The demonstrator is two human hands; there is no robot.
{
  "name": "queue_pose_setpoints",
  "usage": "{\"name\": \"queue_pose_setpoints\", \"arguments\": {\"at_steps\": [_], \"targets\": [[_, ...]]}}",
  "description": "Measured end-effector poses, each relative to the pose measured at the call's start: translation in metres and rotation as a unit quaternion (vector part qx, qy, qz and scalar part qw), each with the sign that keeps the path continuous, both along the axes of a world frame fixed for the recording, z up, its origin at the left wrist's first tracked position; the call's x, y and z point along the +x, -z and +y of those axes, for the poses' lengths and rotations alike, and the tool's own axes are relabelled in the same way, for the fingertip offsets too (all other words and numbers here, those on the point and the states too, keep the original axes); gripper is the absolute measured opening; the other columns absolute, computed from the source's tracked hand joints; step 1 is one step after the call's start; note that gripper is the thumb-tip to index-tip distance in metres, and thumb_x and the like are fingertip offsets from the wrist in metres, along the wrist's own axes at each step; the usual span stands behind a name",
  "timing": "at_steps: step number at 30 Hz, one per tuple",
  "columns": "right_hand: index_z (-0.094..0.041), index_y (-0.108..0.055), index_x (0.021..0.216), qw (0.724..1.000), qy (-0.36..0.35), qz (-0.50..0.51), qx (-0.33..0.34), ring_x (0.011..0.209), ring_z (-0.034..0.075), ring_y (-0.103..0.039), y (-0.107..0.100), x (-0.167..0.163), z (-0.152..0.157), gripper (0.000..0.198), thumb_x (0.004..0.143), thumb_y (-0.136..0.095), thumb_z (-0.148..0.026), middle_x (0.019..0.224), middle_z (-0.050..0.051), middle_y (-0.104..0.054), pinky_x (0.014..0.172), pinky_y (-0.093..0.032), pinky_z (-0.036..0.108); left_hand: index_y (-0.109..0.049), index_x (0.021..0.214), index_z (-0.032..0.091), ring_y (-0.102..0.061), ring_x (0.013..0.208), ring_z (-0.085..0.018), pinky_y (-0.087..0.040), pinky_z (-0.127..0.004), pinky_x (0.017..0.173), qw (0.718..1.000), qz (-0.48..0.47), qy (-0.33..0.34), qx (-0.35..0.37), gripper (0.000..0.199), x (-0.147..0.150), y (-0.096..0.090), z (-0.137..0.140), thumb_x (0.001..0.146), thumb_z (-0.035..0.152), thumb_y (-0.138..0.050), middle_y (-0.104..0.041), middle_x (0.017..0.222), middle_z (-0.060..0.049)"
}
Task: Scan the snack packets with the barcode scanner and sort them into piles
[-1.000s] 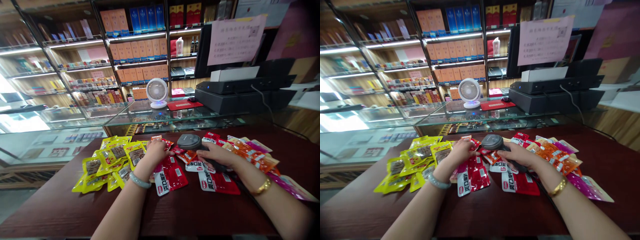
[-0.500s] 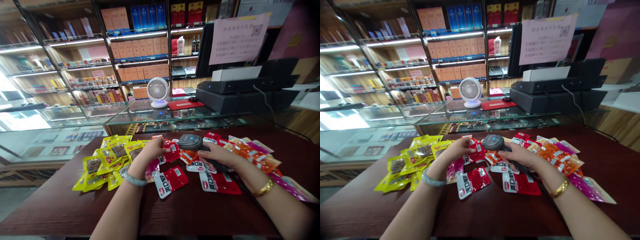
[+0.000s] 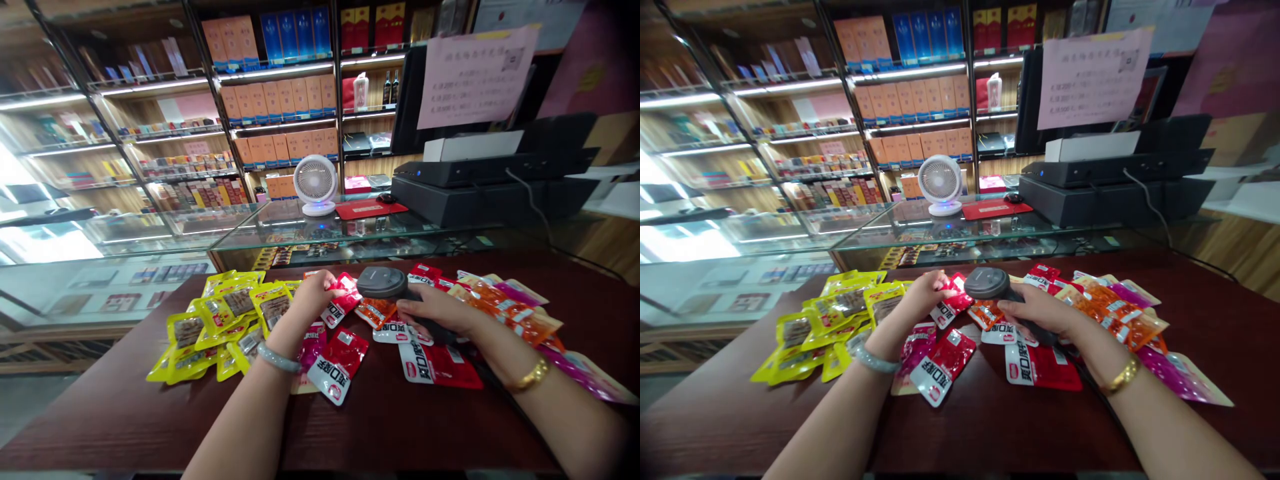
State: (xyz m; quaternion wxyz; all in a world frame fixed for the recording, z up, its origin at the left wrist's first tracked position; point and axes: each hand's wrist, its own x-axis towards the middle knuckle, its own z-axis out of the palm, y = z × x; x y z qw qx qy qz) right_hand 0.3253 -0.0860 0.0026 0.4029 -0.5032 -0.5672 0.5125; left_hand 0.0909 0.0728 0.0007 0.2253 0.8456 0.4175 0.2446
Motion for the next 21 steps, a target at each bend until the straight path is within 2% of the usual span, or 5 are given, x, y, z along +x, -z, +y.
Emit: {"name": "queue_pose_setpoints", "arguments": {"at_steps": [4, 7, 10, 14, 21], "targets": [[-0.020, -0.052, 0.100, 1.000, 0.002, 0.004, 0.014, 0.034, 0.008, -0.050, -0.003, 0.001, -0.001, 0.037, 0.085, -0.067, -0.050, 0.058, -0.006, -0.058, 0.033, -0.038, 0.018, -0.063, 0.093, 0.020, -0.056, 0.059, -0.012, -0.042, -0.023, 0.060, 0.993, -0.089, -0.007, -0.082, 0.015, 0.018, 0.023, 0.003, 0.078, 0.022, -0.064, -0.061, 0.065, 0.004], [-0.020, -0.051, 0.094, 1.000, 0.010, 0.010, 0.015, 0.034, 0.007, -0.050, -0.002, 0.001, -0.001, 0.035, 0.085, -0.067, -0.049, 0.058, -0.006, -0.058, 0.033, -0.038, 0.018, -0.061, 0.112, 0.019, -0.065, 0.073, -0.015, -0.050, -0.027, 0.070, 0.985, -0.120, 0.038, -0.114, 0.035, 0.031, 0.031, -0.004, 0.077, 0.014, -0.063, -0.070, 0.084, -0.002], [-0.021, -0.049, 0.088, 1.000, 0.010, 0.013, 0.018, 0.034, 0.007, -0.050, 0.000, 0.003, 0.000, 0.035, 0.083, -0.068, -0.049, 0.058, -0.006, -0.059, 0.033, -0.038, 0.018, -0.059, 0.123, 0.020, -0.065, 0.101, -0.022, -0.050, -0.034, 0.090, 0.992, -0.068, 0.101, -0.026, 0.054, 0.033, 0.026, -0.016, 0.071, 0.019, -0.073, -0.070, 0.109, -0.008], [-0.021, -0.050, 0.091, 1.000, 0.011, 0.007, 0.009, 0.034, 0.008, -0.051, 0.002, 0.004, 0.001, 0.035, 0.082, -0.069, -0.050, 0.058, -0.006, -0.059, 0.033, -0.038, 0.019, -0.055, 0.130, 0.021, -0.055, 0.122, -0.030, -0.044, -0.042, 0.103, 0.977, 0.066, 0.180, 0.094, 0.071, 0.027, 0.019, -0.032, 0.068, 0.044, -0.078, -0.060, 0.131, -0.013], [-0.021, -0.051, 0.096, 1.000, 0.013, 0.017, 0.005, 0.033, 0.008, -0.049, -0.002, 0.003, 0.000, 0.038, 0.082, -0.070, -0.050, 0.056, -0.007, -0.058, 0.033, -0.037, 0.018, -0.046, 0.137, 0.010, -0.032, 0.142, -0.037, -0.014, -0.060, 0.117, 0.949, 0.219, 0.170, 0.148, 0.076, 0.028, 0.020, -0.050, 0.082, 0.061, -0.057, -0.042, 0.146, -0.027]]}}
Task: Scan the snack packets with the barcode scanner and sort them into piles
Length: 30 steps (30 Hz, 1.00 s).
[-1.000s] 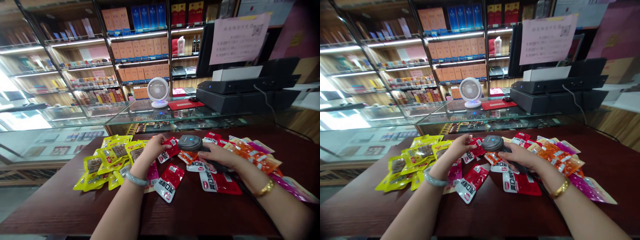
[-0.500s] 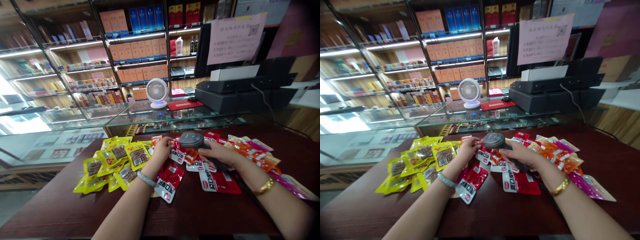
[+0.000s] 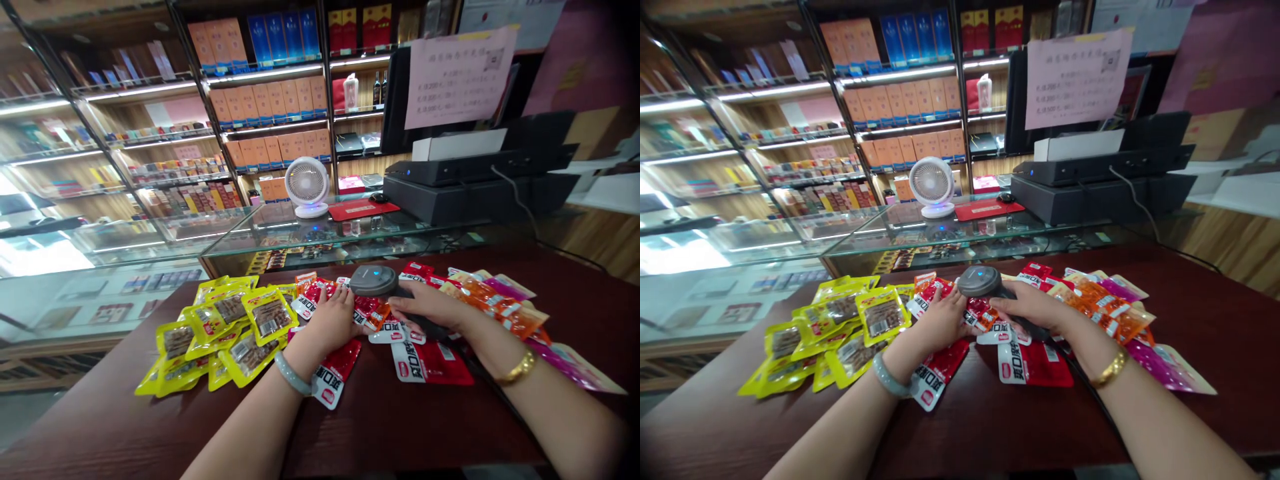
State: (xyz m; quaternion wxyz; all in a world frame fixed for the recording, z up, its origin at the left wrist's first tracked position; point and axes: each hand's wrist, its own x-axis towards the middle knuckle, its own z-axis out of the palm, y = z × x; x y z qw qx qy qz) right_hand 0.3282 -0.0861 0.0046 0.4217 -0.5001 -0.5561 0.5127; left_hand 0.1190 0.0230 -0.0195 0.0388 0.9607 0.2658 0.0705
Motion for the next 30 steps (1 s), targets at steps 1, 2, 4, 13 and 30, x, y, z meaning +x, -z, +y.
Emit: {"name": "queue_pose_setpoints", "arguments": {"at_steps": [1, 2, 4, 13, 30], "targets": [[-0.021, -0.051, 0.095, 1.000, -0.002, 0.002, 0.006, 0.034, 0.008, -0.049, -0.001, 0.001, 0.000, 0.038, 0.081, -0.070, -0.050, 0.057, -0.007, -0.059, 0.033, -0.037, 0.018, -0.044, 0.139, 0.010, -0.031, 0.143, -0.038, -0.009, -0.062, 0.117, 1.000, 0.003, -0.001, 0.000, 0.076, 0.002, 0.000, -0.002, 0.084, 0.062, -0.054, -0.042, 0.147, -0.027], [-0.020, -0.050, 0.093, 1.000, -0.003, 0.005, 0.012, 0.034, 0.007, -0.049, -0.002, 0.001, 0.000, 0.038, 0.081, -0.070, -0.051, 0.057, -0.007, -0.059, 0.034, -0.037, 0.018, -0.042, 0.141, 0.011, -0.031, 0.143, -0.038, -0.006, -0.063, 0.116, 1.000, 0.002, 0.003, -0.003, 0.076, 0.004, 0.000, -0.004, 0.085, 0.061, -0.052, -0.041, 0.147, -0.026], [-0.020, -0.050, 0.089, 1.000, -0.003, 0.008, 0.023, 0.034, 0.007, -0.048, -0.004, 0.003, 0.000, 0.039, 0.081, -0.069, -0.052, 0.057, -0.006, -0.059, 0.035, -0.038, 0.018, -0.038, 0.144, 0.011, -0.030, 0.143, -0.037, -0.009, -0.060, 0.118, 1.000, -0.009, 0.022, -0.020, 0.078, 0.010, 0.001, -0.006, 0.085, 0.060, -0.053, -0.039, 0.149, -0.025], [-0.020, -0.049, 0.084, 0.999, 0.003, 0.007, 0.033, 0.034, 0.007, -0.048, -0.006, 0.012, 0.002, 0.041, 0.081, -0.068, -0.056, 0.054, -0.007, -0.058, 0.035, -0.038, 0.019, -0.064, 0.119, 0.021, -0.059, 0.119, -0.026, -0.041, -0.039, 0.108, 0.962, -0.134, 0.157, -0.176, 0.054, 0.076, 0.003, 0.020, 0.072, 0.044, -0.076, -0.066, 0.122, -0.010], [-0.020, -0.050, 0.083, 1.000, -0.020, 0.003, 0.007, 0.037, 0.006, -0.047, -0.010, 0.006, -0.003, 0.041, 0.080, -0.069, -0.056, 0.059, -0.005, -0.058, 0.034, -0.037, 0.018, -0.063, 0.079, 0.019, -0.060, 0.102, -0.037, -0.043, -0.042, 0.089, 0.989, 0.067, -0.129, -0.010, 0.057, -0.057, -0.028, -0.042, 0.060, 0.072, -0.071, -0.067, 0.096, -0.017]]}}
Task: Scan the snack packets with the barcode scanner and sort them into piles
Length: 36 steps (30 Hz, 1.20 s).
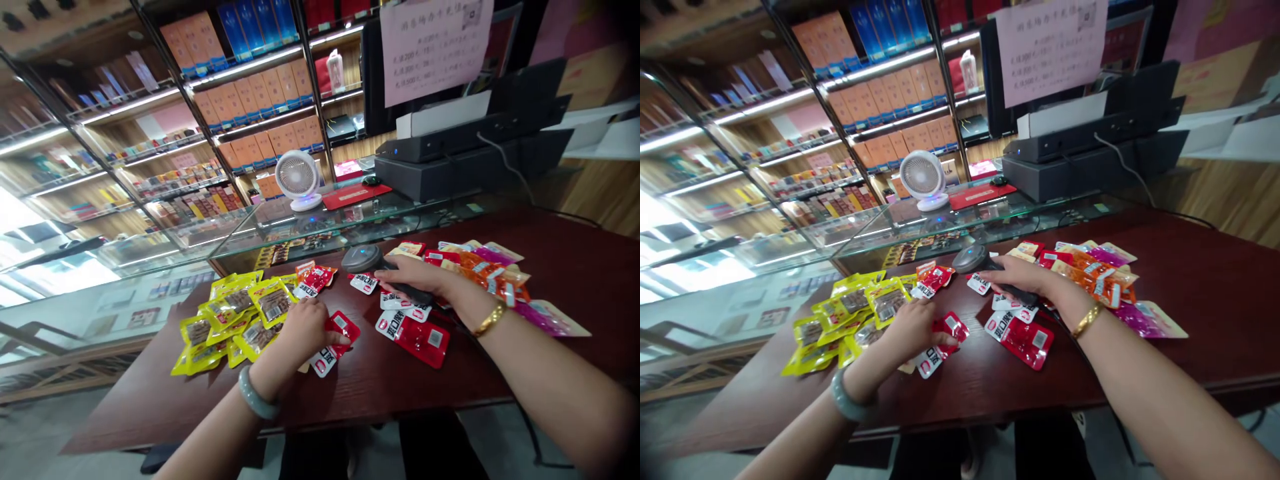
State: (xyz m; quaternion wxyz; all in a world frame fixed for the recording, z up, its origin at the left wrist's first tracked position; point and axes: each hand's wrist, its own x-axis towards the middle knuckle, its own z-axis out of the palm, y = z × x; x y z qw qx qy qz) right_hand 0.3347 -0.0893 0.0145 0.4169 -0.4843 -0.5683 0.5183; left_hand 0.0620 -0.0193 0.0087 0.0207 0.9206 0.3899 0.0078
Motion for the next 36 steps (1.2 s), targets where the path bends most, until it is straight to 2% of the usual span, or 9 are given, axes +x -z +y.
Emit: {"name": "queue_pose_setpoints", "arguments": {"at_steps": [6, 10, 21, 23, 26, 29, 32, 34, 36], "targets": [[-0.020, -0.049, 0.085, 1.000, -0.006, 0.003, 0.009, 0.034, 0.006, -0.046, 0.001, 0.001, 0.002, 0.041, 0.080, -0.069, -0.056, 0.058, -0.006, -0.058, 0.034, -0.037, 0.018, -0.052, 0.103, 0.022, -0.066, 0.084, -0.026, -0.043, -0.031, 0.070, 0.972, -0.180, -0.136, -0.059, 0.048, 0.028, -0.001, 0.036, 0.074, 0.056, -0.070, -0.068, 0.089, -0.007], [-0.020, -0.050, 0.089, 1.000, -0.003, 0.005, 0.005, 0.034, 0.006, -0.047, 0.002, -0.001, 0.003, 0.042, 0.079, -0.069, -0.056, 0.058, -0.007, -0.058, 0.033, -0.036, 0.017, -0.050, 0.101, 0.021, -0.066, 0.084, -0.020, -0.043, -0.027, 0.071, 0.933, -0.314, -0.141, -0.107, 0.035, 0.044, 0.010, 0.058, 0.080, 0.044, -0.067, -0.069, 0.092, -0.005], [-0.021, -0.052, 0.091, 1.000, 0.014, 0.013, -0.021, 0.035, 0.006, -0.048, 0.000, -0.003, 0.001, 0.040, 0.079, -0.071, -0.053, 0.057, -0.007, -0.056, 0.033, -0.037, 0.017, -0.051, 0.107, 0.018, -0.065, 0.097, -0.023, -0.047, -0.031, 0.078, 0.932, -0.322, -0.131, -0.103, 0.030, 0.059, 0.034, 0.070, 0.083, 0.031, -0.062, -0.068, 0.103, -0.010], [-0.020, -0.052, 0.091, 1.000, 0.014, 0.010, -0.017, 0.036, 0.007, -0.049, -0.001, -0.003, 0.000, 0.040, 0.079, -0.071, -0.053, 0.057, -0.007, -0.056, 0.034, -0.038, 0.017, -0.051, 0.106, 0.018, -0.067, 0.089, -0.021, -0.049, -0.031, 0.076, 0.904, -0.369, -0.145, -0.157, 0.027, 0.062, 0.038, 0.072, 0.085, 0.032, -0.061, -0.069, 0.099, -0.009], [-0.020, -0.051, 0.089, 1.000, 0.020, -0.001, -0.011, 0.036, 0.007, -0.049, -0.002, -0.003, 0.000, 0.039, 0.080, -0.070, -0.054, 0.057, -0.007, -0.056, 0.034, -0.038, 0.017, -0.049, 0.114, 0.017, -0.068, 0.074, -0.017, -0.052, -0.031, 0.069, 0.812, -0.466, -0.169, -0.308, 0.031, 0.070, 0.043, 0.067, 0.087, 0.029, -0.059, -0.070, 0.092, -0.007], [-0.020, -0.052, 0.091, 1.000, 0.022, -0.013, -0.009, 0.035, 0.006, -0.048, -0.001, -0.002, 0.000, 0.040, 0.080, -0.070, -0.055, 0.056, -0.007, -0.056, 0.035, -0.039, 0.018, -0.046, 0.126, 0.017, -0.068, 0.073, -0.016, -0.055, -0.031, 0.071, 0.736, -0.504, -0.099, -0.440, 0.046, 0.076, 0.043, 0.054, 0.085, 0.028, -0.063, -0.071, 0.093, -0.007], [-0.020, -0.051, 0.089, 1.000, 0.014, -0.021, -0.006, 0.036, 0.007, -0.048, 0.001, -0.002, 0.002, 0.041, 0.081, -0.068, -0.056, 0.057, -0.007, -0.057, 0.036, -0.039, 0.018, -0.051, 0.130, 0.018, -0.068, 0.089, -0.018, -0.054, -0.033, 0.084, 0.774, -0.463, 0.037, -0.431, 0.048, 0.076, 0.036, 0.044, 0.085, 0.026, -0.064, -0.072, 0.102, -0.009], [-0.020, -0.050, 0.088, 1.000, 0.009, -0.028, -0.005, 0.036, 0.007, -0.049, 0.003, -0.001, 0.003, 0.041, 0.082, -0.067, -0.056, 0.057, -0.006, -0.057, 0.036, -0.039, 0.018, -0.056, 0.128, 0.021, -0.065, 0.101, -0.020, -0.050, -0.035, 0.093, 0.848, -0.406, 0.076, -0.331, 0.045, 0.071, 0.029, 0.047, 0.084, 0.023, -0.062, -0.071, 0.110, -0.008], [-0.020, -0.049, 0.087, 0.999, 0.009, -0.035, -0.009, 0.036, 0.007, -0.049, 0.005, -0.001, 0.003, 0.040, 0.083, -0.066, -0.055, 0.057, -0.006, -0.057, 0.035, -0.039, 0.018, -0.060, 0.124, 0.023, -0.061, 0.110, -0.022, -0.046, -0.037, 0.099, 0.926, -0.327, 0.046, -0.182, 0.042, 0.060, 0.022, 0.056, 0.083, 0.022, -0.063, -0.069, 0.116, -0.008]]}}
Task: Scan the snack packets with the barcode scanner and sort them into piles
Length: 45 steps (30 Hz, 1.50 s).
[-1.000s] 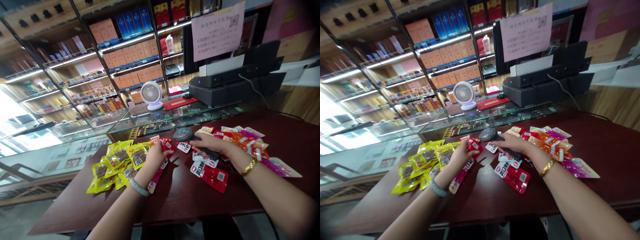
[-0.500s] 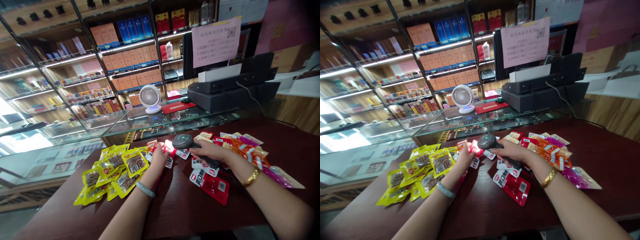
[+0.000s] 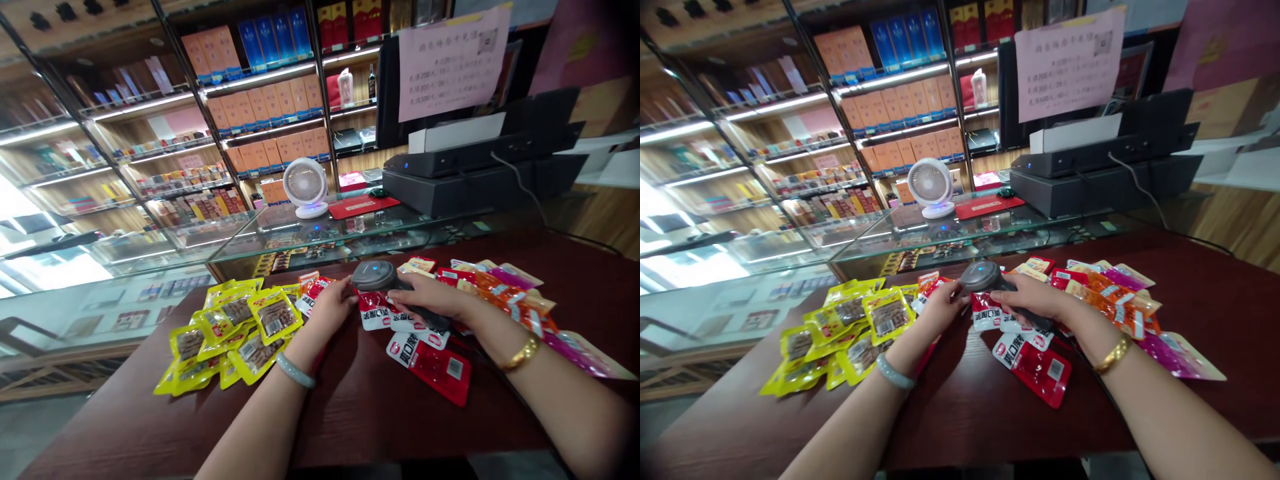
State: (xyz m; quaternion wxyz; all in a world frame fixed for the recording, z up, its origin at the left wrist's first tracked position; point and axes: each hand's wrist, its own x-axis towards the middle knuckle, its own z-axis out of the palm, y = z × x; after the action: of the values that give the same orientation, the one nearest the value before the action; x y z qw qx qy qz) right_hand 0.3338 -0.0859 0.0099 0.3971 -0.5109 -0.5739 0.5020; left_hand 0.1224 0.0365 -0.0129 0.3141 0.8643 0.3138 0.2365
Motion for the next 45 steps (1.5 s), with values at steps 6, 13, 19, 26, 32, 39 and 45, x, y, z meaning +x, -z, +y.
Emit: {"name": "queue_pose_setpoints", "arguments": {"at_steps": [6, 13, 19, 26, 32, 39, 45], "targets": [[-0.020, -0.048, 0.082, 1.000, 0.006, -0.003, -0.021, 0.036, 0.006, -0.049, 0.000, -0.002, 0.000, 0.041, 0.081, -0.068, -0.056, 0.059, -0.006, -0.057, 0.035, -0.040, 0.019, -0.065, 0.110, 0.012, -0.050, 0.120, -0.036, -0.038, -0.046, 0.100, 0.893, 0.288, -0.280, 0.205, 0.050, -0.042, -0.013, 0.025, 0.080, 0.052, -0.065, -0.062, 0.119, -0.020], [-0.020, -0.049, 0.084, 1.000, 0.008, -0.008, -0.017, 0.036, 0.007, -0.049, 0.000, -0.002, 0.000, 0.041, 0.082, -0.067, -0.056, 0.058, -0.006, -0.058, 0.036, -0.039, 0.019, -0.054, 0.110, 0.016, -0.058, 0.111, -0.032, -0.041, -0.038, 0.090, 0.906, 0.282, -0.270, 0.164, 0.056, -0.042, -0.012, 0.025, 0.075, 0.058, -0.068, -0.066, 0.110, -0.015], [-0.021, -0.047, 0.085, 1.000, 0.023, -0.006, -0.001, 0.036, 0.007, -0.050, 0.002, -0.005, -0.001, 0.041, 0.082, -0.067, -0.056, 0.058, -0.006, -0.058, 0.035, -0.036, 0.018, -0.048, 0.115, 0.023, -0.066, 0.098, -0.025, -0.042, -0.028, 0.073, 0.961, 0.158, -0.213, 0.080, 0.055, -0.029, -0.007, 0.017, 0.075, 0.049, -0.074, -0.069, 0.106, -0.008], [-0.021, -0.048, 0.086, 1.000, 0.029, -0.003, -0.006, 0.036, 0.007, -0.050, 0.001, -0.006, -0.001, 0.039, 0.083, -0.066, -0.055, 0.056, -0.007, -0.057, 0.036, -0.039, 0.019, -0.051, 0.107, 0.022, -0.066, 0.092, -0.026, -0.041, -0.027, 0.068, 0.972, 0.124, -0.177, 0.094, 0.054, -0.024, -0.005, 0.009, 0.070, 0.053, -0.076, -0.069, 0.095, -0.006], [-0.021, -0.048, 0.083, 1.000, 0.027, -0.006, -0.004, 0.037, 0.007, -0.050, 0.002, -0.003, -0.001, 0.040, 0.083, -0.066, -0.056, 0.059, -0.006, -0.057, 0.038, -0.041, 0.019, -0.053, 0.106, 0.019, -0.066, 0.084, -0.020, -0.044, -0.027, 0.071, 0.988, 0.049, -0.149, -0.001, 0.037, -0.013, 0.003, 0.000, 0.079, 0.038, -0.071, -0.069, 0.091, -0.005], [-0.020, -0.049, 0.088, 1.000, 0.022, -0.011, -0.003, 0.036, 0.007, -0.050, 0.002, -0.004, 0.001, 0.039, 0.082, -0.067, -0.055, 0.059, -0.006, -0.058, 0.036, -0.039, 0.019, -0.058, 0.121, 0.020, -0.064, 0.073, -0.014, -0.049, -0.025, 0.070, 0.995, 0.034, 0.069, -0.057, 0.040, 0.003, 0.015, -0.015, 0.081, 0.020, -0.063, -0.071, 0.098, -0.004], [-0.020, -0.048, 0.084, 1.000, 0.009, -0.016, -0.010, 0.035, 0.006, -0.048, -0.002, -0.006, -0.001, 0.041, 0.082, -0.067, -0.057, 0.058, -0.007, -0.056, 0.036, -0.042, 0.019, -0.061, 0.127, 0.020, -0.058, 0.117, -0.027, -0.042, -0.039, 0.102, 0.960, 0.158, -0.117, 0.201, 0.044, -0.022, 0.001, 0.007, 0.086, 0.037, -0.061, -0.065, 0.125, -0.012]]}}
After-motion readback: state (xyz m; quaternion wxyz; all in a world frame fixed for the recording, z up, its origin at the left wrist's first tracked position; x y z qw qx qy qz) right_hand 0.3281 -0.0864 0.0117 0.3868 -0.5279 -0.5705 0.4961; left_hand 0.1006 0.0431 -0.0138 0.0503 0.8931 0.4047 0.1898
